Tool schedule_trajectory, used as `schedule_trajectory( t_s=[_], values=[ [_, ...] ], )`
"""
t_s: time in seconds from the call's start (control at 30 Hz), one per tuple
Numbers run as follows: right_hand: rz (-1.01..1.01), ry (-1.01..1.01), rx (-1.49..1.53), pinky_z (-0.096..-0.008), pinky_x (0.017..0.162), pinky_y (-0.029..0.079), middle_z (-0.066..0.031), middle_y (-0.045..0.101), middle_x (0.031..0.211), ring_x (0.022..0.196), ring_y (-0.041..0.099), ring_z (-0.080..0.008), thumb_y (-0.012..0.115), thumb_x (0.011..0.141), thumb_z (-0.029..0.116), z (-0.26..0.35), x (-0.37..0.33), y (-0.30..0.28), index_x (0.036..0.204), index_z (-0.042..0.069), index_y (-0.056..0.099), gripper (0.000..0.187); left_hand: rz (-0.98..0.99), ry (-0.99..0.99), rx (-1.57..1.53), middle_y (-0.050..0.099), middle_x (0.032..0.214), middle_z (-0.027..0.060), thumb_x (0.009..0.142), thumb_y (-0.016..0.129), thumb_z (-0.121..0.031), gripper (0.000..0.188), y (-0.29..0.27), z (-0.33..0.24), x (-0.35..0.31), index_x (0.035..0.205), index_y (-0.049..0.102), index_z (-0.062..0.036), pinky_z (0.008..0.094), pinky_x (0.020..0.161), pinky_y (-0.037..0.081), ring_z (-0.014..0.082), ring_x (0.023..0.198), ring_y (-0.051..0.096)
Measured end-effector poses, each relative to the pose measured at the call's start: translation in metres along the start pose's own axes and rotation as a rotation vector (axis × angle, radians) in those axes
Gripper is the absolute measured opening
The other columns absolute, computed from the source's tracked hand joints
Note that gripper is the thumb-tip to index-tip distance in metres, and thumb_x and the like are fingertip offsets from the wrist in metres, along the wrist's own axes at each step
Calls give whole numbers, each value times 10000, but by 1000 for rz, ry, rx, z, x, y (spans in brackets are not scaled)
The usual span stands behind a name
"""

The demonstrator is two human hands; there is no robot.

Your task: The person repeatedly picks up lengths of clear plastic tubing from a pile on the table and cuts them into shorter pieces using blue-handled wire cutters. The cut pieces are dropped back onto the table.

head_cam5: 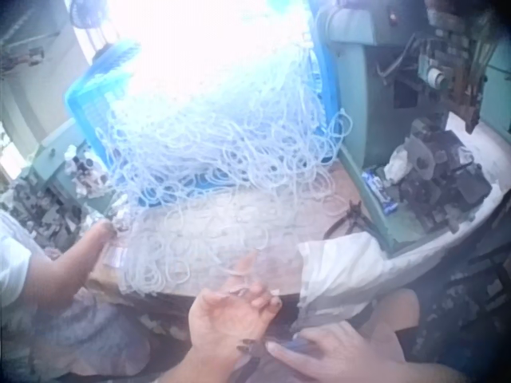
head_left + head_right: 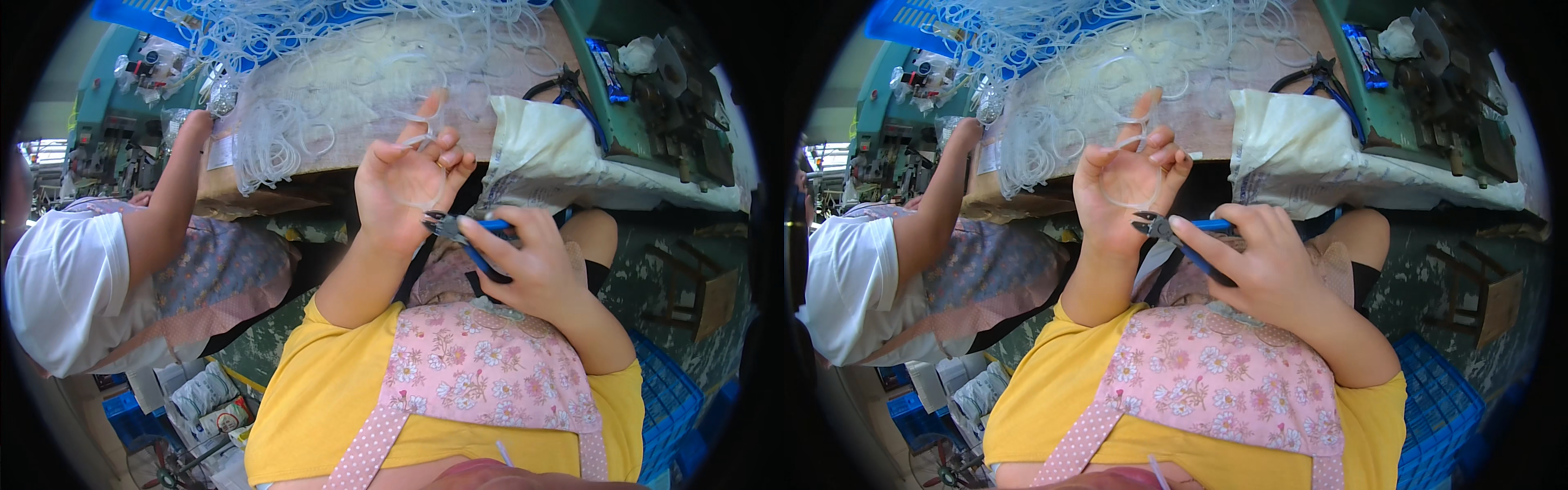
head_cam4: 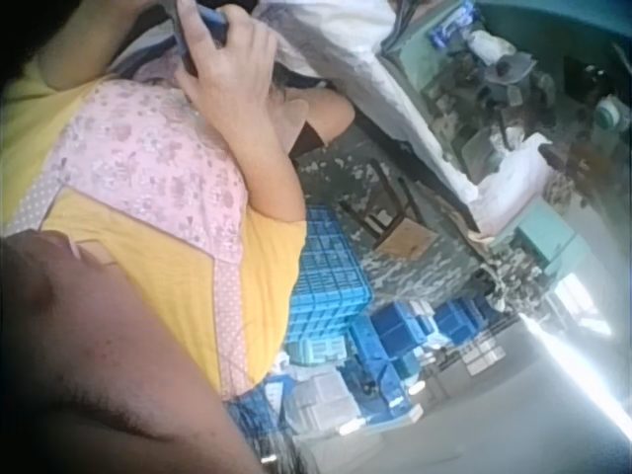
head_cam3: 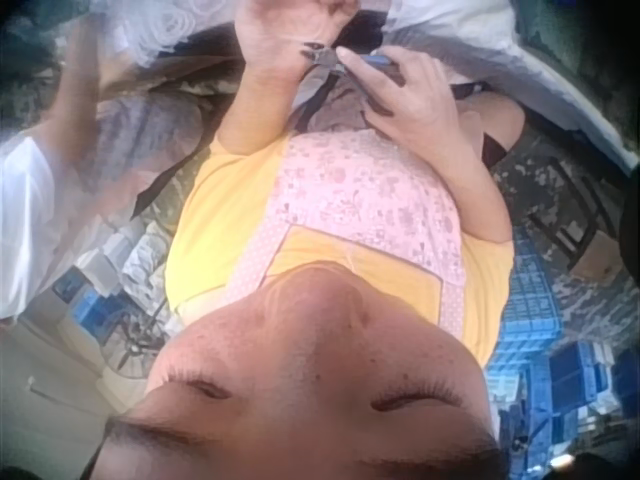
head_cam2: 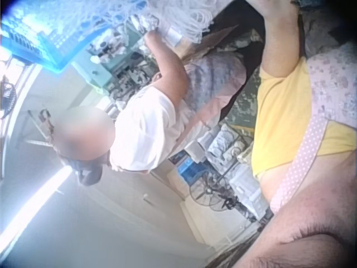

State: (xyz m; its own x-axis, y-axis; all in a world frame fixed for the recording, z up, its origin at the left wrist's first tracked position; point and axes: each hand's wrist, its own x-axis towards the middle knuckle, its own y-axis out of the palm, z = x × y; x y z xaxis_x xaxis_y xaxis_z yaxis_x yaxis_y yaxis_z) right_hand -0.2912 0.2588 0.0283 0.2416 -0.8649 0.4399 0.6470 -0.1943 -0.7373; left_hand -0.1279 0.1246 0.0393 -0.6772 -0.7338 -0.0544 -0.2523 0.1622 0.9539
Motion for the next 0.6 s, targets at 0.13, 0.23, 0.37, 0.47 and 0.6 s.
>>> schedule_trajectory(
  t_s=[0.13,0.23,0.37,0.47,0.6],
  values=[
    [-61,114,105,-399,792,472,-130,533,1100,889,546,-312,769,660,113,-4,0,7,1334,184,577,705,-87,243,507,551,1128,164,933,505,-280,642,-16,-19,-2,1479,325,4,396,939,453,198,884,553],
    [-53,139,152,-395,818,477,-134,538,1106,915,555,-309,775,677,127,-5,-6,7,1340,176,576,694,-436,903,1876,582,1087,155,994,496,-351,586,-34,-64,-7,1429,398,29,421,982,403,272,1017,562],
    [-11,145,177,-391,819,479,-145,523,1132,916,554,-307,776,686,142,-7,-11,12,1346,173,569,692,-808,1050,2561,532,1227,230,957,557,-419,609,-61,-134,1,1346,486,45,459,1017,374,386,1196,465],
    [9,148,191,-393,820,480,-152,515,1144,920,549,-308,774,688,151,-7,-15,12,1359,178,555,707,-1069,767,2921,532,1251,246,920,609,-431,591,-74,-154,7,1271,554,41,463,1031,370,396,1204,467],
    [-2,172,208,-401,839,479,-159,509,1149,948,547,-319,765,704,150,-6,-16,9,1384,164,526,721,-745,1061,2964,548,1255,251,889,646,-425,588,-68,-130,34,1255,572,30,470,1039,369,391,1175,512]
  ],
)
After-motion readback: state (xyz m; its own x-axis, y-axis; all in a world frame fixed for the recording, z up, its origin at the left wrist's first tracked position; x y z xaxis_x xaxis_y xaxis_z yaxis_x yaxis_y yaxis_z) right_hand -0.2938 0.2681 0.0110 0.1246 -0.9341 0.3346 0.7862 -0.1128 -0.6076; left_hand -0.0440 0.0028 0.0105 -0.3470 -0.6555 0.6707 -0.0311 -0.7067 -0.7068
